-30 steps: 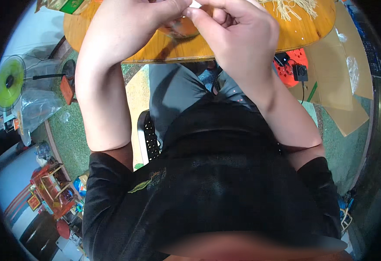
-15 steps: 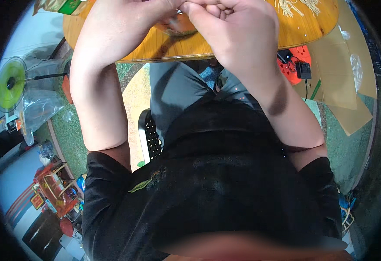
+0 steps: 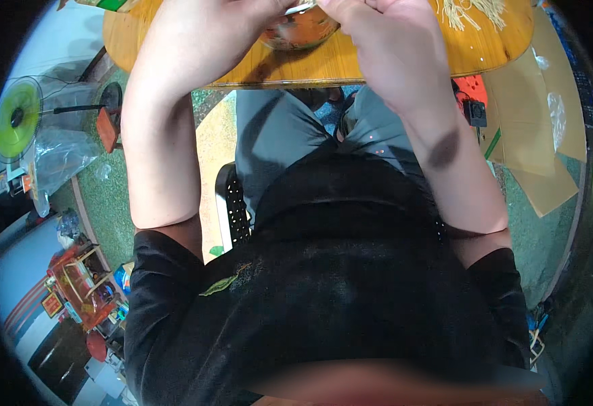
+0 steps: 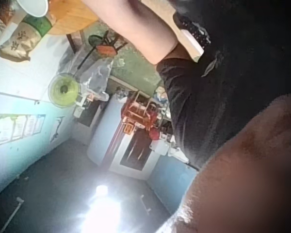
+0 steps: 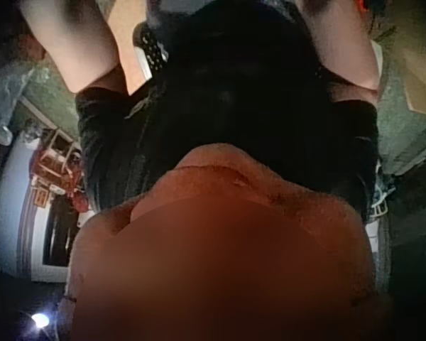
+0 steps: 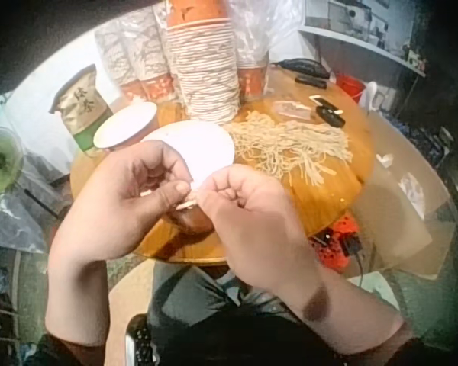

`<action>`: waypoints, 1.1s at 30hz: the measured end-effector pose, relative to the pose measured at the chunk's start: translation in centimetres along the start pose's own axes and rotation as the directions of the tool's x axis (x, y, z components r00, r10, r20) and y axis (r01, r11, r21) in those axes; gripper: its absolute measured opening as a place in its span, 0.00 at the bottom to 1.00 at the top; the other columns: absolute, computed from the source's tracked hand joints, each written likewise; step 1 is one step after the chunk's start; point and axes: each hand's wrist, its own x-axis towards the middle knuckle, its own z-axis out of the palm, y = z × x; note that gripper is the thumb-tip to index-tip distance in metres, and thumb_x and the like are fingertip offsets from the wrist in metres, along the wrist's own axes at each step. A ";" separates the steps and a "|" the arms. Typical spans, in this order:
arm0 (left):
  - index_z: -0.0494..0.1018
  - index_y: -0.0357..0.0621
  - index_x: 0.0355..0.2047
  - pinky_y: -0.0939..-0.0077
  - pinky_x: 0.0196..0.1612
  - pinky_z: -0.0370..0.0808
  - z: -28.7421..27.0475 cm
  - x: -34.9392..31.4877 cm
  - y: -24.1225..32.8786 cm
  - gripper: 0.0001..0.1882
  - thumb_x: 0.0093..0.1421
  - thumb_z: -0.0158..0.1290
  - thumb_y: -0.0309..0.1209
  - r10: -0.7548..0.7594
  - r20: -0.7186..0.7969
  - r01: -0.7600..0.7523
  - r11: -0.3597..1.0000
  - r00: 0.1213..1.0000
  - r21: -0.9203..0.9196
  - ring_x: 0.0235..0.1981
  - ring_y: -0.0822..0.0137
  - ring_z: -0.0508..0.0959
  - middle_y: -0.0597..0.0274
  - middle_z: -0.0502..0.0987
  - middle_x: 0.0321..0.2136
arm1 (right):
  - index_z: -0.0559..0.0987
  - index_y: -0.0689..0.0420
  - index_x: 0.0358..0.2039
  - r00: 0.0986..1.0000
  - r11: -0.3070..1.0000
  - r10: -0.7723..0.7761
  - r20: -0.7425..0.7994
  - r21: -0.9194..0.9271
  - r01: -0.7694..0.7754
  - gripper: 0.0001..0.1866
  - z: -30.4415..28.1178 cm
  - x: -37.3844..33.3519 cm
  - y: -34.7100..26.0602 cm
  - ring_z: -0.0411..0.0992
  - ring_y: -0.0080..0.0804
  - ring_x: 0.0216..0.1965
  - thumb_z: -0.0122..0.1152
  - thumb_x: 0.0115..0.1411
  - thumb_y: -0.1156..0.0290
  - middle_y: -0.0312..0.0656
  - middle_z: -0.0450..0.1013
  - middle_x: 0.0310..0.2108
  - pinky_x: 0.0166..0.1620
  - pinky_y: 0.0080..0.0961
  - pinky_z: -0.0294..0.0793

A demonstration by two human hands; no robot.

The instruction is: Threading string through holes in paper noodle bowls for packaging.

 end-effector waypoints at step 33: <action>0.78 0.37 0.34 0.68 0.43 0.78 2.9 0.0 -6.9 0.07 0.56 0.63 0.17 0.613 -0.466 -0.679 0.733 0.638 0.035 0.39 0.56 0.83 0.52 0.82 0.35 | 0.83 0.66 0.32 0.865 0.763 -0.472 0.170 -0.413 0.497 0.04 -1.8 0.3 -1.1 0.70 0.19 0.25 0.63 0.62 0.79 0.38 0.76 0.26 0.29 0.19 0.68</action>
